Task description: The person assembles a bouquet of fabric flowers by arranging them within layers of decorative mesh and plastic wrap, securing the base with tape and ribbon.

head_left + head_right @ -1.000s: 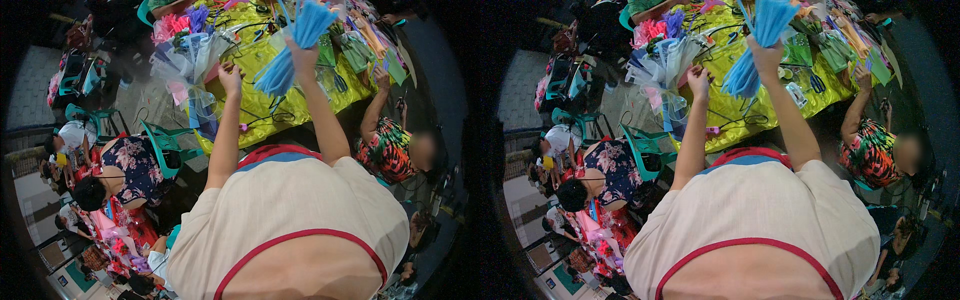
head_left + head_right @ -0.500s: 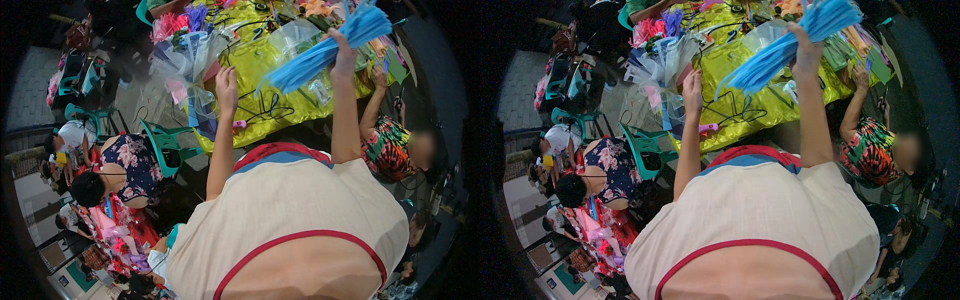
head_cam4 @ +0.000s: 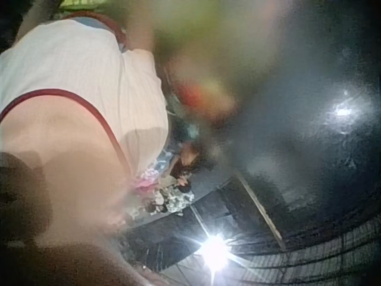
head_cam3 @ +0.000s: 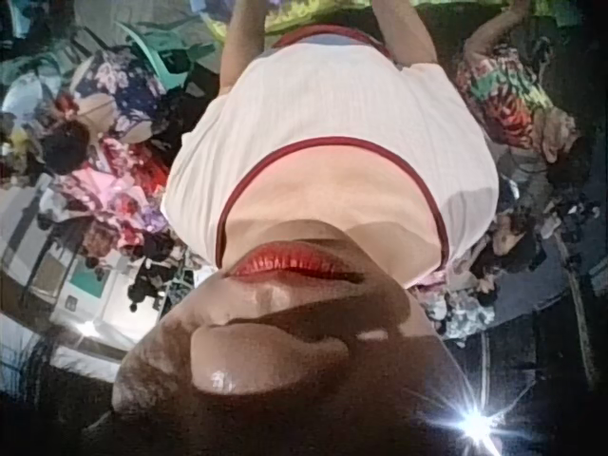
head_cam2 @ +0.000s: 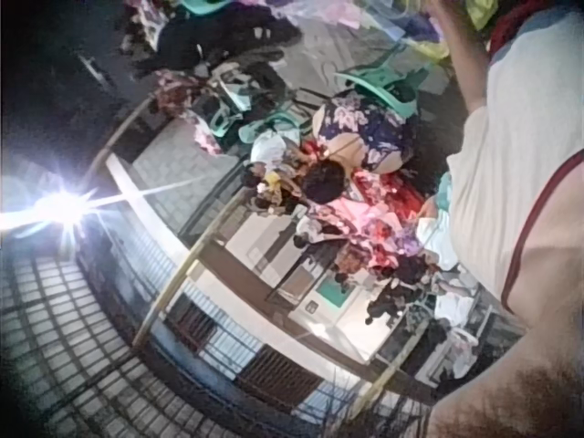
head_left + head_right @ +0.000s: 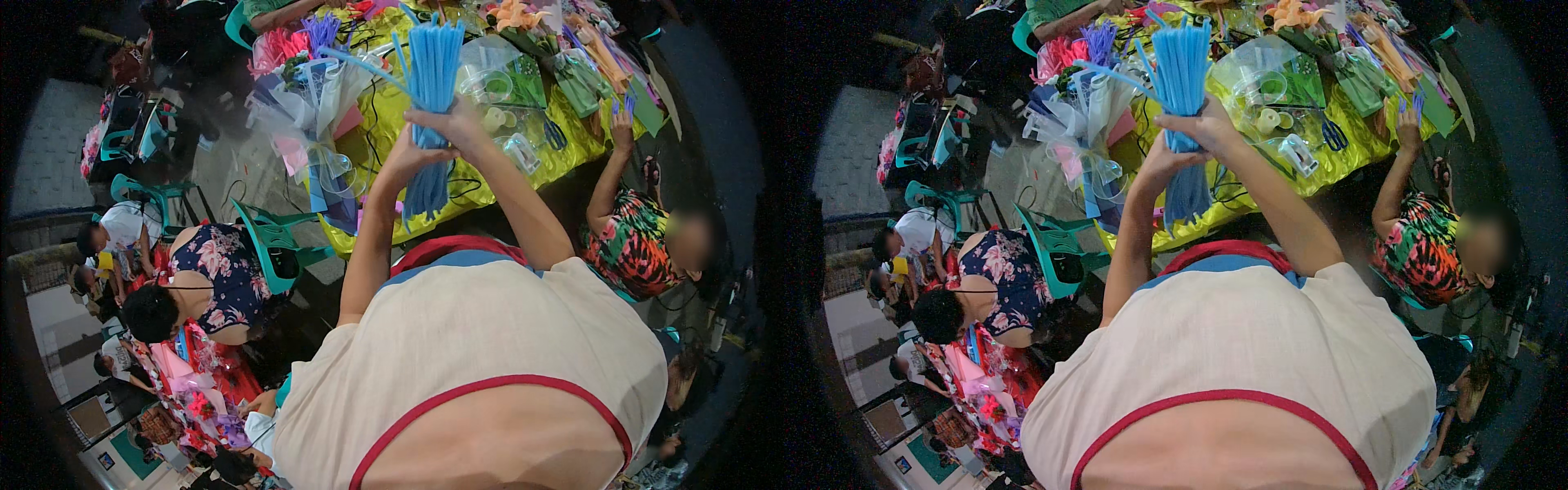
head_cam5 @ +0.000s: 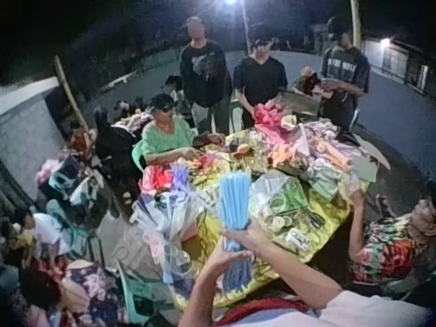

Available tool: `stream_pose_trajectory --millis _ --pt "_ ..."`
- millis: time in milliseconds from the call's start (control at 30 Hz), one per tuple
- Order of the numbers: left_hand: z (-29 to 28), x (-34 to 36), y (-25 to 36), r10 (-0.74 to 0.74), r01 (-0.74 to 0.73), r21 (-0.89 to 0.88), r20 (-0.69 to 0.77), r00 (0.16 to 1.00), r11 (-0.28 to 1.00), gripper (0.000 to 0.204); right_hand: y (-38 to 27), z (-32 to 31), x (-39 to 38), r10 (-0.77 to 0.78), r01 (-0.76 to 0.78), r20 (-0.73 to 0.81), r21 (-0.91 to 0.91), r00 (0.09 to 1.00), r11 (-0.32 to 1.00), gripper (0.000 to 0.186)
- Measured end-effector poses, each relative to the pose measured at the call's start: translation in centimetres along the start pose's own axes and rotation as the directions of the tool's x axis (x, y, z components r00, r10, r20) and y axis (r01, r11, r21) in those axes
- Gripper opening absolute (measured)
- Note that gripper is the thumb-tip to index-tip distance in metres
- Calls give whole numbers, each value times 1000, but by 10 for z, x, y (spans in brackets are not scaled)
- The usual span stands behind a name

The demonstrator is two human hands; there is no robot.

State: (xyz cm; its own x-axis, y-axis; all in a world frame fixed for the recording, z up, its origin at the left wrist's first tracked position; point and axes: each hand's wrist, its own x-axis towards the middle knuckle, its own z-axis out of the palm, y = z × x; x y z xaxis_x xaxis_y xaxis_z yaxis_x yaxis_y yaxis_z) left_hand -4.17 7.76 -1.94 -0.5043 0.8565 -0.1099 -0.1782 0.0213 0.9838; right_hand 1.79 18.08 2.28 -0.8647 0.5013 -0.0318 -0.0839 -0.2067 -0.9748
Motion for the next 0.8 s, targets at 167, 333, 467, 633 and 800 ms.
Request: stream_pose_trajectory --millis 167,333,467,633,800 --pt "-2 -20 -9 79 15 436 -195 978 900 41 15 -11 -1 -69 74 120 -36 990 997 38" --pt "6 -50 -17 284 58 744 -324 902 666 46 32 -4 -16 -199 204 82 -56 977 977 48" --pt "5 -67 -28 136 140 660 -350 927 738 54 64 13 -28 91 -89 -35 60 995 994 53" --pt "0 -67 -59 19 97 265 -404 915 959 57 78 25 -34 56 -51 -54 88 997 995 67" --pt "1 -66 -44 33 208 464 -459 888 861 49 24 -1 -6 -449 317 -114 -558 886 767 99"
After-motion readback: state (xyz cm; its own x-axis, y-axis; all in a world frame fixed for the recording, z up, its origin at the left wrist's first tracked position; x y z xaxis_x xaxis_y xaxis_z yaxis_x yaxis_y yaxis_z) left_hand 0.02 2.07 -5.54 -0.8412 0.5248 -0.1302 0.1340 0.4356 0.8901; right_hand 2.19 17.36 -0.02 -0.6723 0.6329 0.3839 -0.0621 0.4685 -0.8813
